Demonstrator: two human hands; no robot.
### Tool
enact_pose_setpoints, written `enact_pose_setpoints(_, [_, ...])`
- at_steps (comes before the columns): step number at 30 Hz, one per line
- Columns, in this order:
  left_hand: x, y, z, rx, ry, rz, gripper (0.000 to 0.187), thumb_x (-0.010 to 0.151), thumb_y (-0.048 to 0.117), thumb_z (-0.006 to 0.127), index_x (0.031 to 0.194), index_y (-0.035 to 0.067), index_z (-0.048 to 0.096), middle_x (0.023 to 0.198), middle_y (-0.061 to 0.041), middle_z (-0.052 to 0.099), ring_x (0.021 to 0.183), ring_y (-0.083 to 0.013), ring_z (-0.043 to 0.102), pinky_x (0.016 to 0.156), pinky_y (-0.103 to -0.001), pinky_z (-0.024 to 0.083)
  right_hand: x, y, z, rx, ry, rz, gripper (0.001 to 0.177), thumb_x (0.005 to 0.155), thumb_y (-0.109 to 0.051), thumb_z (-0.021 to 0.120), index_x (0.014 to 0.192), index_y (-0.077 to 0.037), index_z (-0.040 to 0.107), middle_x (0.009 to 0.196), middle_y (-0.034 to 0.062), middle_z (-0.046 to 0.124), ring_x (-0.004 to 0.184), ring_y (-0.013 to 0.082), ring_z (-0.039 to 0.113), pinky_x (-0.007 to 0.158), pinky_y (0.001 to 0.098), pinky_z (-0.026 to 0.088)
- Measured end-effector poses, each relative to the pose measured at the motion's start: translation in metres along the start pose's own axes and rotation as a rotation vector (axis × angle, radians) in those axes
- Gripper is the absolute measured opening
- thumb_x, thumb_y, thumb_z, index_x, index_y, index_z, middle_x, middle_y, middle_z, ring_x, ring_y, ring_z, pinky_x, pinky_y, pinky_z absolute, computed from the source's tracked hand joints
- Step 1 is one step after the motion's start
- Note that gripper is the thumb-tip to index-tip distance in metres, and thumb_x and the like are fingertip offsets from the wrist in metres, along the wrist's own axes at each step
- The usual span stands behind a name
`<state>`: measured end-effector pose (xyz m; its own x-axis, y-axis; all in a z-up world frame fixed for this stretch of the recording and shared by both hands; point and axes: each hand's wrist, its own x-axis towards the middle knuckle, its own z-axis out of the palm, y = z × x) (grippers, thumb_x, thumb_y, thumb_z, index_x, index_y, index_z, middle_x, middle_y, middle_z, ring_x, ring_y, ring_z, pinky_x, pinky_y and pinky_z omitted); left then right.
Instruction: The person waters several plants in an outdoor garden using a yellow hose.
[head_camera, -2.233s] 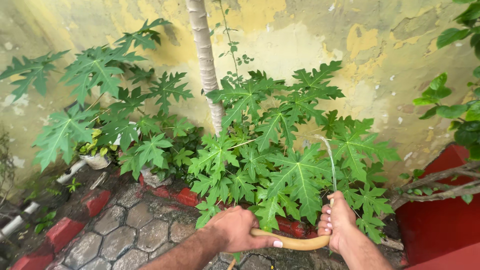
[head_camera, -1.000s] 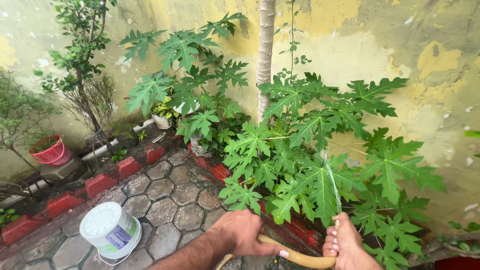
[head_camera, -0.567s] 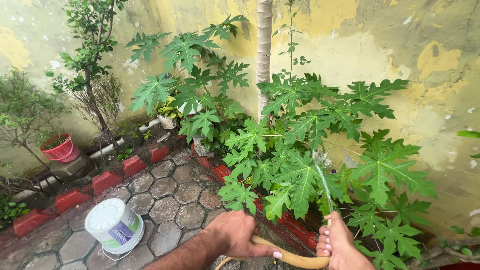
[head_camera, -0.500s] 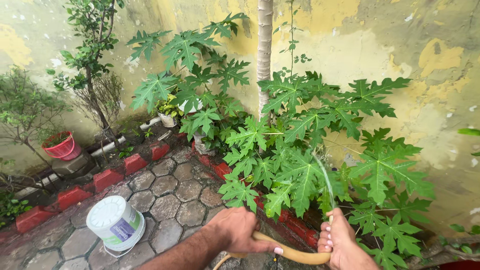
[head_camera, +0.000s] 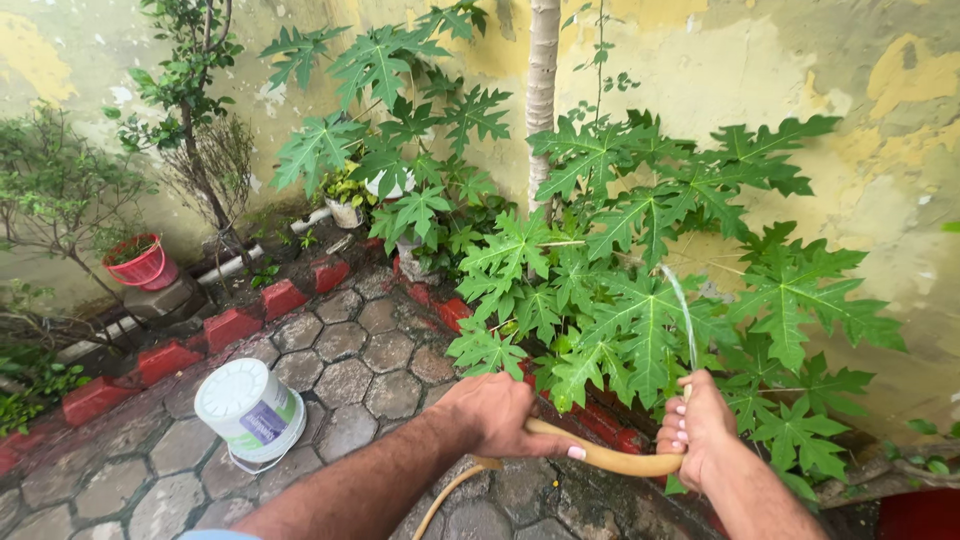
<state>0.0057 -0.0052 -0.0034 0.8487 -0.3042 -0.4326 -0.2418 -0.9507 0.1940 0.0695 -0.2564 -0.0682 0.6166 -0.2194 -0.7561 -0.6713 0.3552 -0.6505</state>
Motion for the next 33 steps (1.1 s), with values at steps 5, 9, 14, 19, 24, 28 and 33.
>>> enact_pose_setpoints(5, [-0.003,-0.001,0.002,-0.004,-0.027,-0.027,0.092,0.075,0.094,0.042,0.088,0.008,0.074,0.086,-0.011,0.073,0.086,-0.0216,0.074,0.090,-0.045,0.060,-0.001,0.002,0.003,0.014,-0.038,0.006,0.044,0.096,-0.042,0.051,0.063,-0.020,0.031,0.053,-0.0074,0.021,0.042,0.0082,0.018,0.037,0.0279,0.014])
enact_pose_setpoints(9, [-0.005,-0.002,0.001,0.002,-0.021,-0.008,0.093,0.075,0.094,0.042,0.085,0.008,0.075,0.085,-0.011,0.074,0.087,-0.0218,0.076,0.090,-0.044,0.060,0.002,0.004,0.005,0.008,-0.062,0.002,0.045,0.095,-0.042,0.052,0.063,-0.019,0.033,0.053,-0.0074,0.021,0.041,0.0081,0.018,0.037,0.0272,0.014])
enact_pose_setpoints(14, [-0.009,-0.003,0.002,-0.018,-0.004,-0.018,0.092,0.076,0.093,0.045,0.090,0.007,0.076,0.088,-0.014,0.074,0.091,-0.0263,0.075,0.092,-0.046,0.058,0.006,0.006,0.004,0.025,-0.066,0.017,0.045,0.094,-0.044,0.052,0.063,-0.019,0.031,0.053,-0.0076,0.020,0.042,0.0082,0.017,0.037,0.0275,0.013])
enact_pose_setpoints(19, [-0.010,0.002,0.002,-0.015,0.018,0.030,0.093,0.076,0.092,0.045,0.091,0.007,0.077,0.086,-0.015,0.075,0.090,-0.0289,0.076,0.093,-0.047,0.058,0.004,0.007,-0.002,0.048,-0.041,0.022,0.046,0.094,-0.044,0.052,0.063,-0.019,0.030,0.054,-0.0076,0.020,0.042,0.0080,0.017,0.037,0.0273,0.012])
enact_pose_setpoints(24, [-0.007,0.005,0.005,-0.002,-0.024,0.026,0.092,0.077,0.092,0.045,0.091,0.008,0.078,0.085,-0.014,0.075,0.088,-0.0274,0.076,0.091,-0.047,0.059,0.010,0.015,-0.008,-0.053,-0.002,-0.028,0.040,0.094,-0.041,0.051,0.064,-0.017,0.039,0.053,-0.0060,0.028,0.041,0.0095,0.022,0.036,0.0304,0.019])
enact_pose_setpoints(28, [-0.008,0.002,0.009,-0.004,-0.077,-0.002,0.090,0.076,0.093,0.042,0.086,0.010,0.076,0.081,-0.011,0.075,0.080,-0.0235,0.077,0.083,-0.045,0.063,0.018,0.019,-0.004,-0.021,-0.059,0.015,0.041,0.093,-0.040,0.052,0.065,-0.017,0.033,0.054,-0.0065,0.022,0.042,0.0088,0.019,0.037,0.0289,0.014])
enact_pose_setpoints(33, [-0.015,0.000,0.009,0.029,-0.066,-0.005,0.089,0.077,0.093,0.044,0.085,0.010,0.076,0.079,-0.010,0.073,0.077,-0.0221,0.075,0.082,-0.045,0.063,0.025,0.028,-0.001,-0.064,-0.157,0.013,0.042,0.093,-0.041,0.052,0.065,-0.017,0.032,0.054,-0.0057,0.021,0.042,0.0096,0.019,0.037,0.0290,0.014])
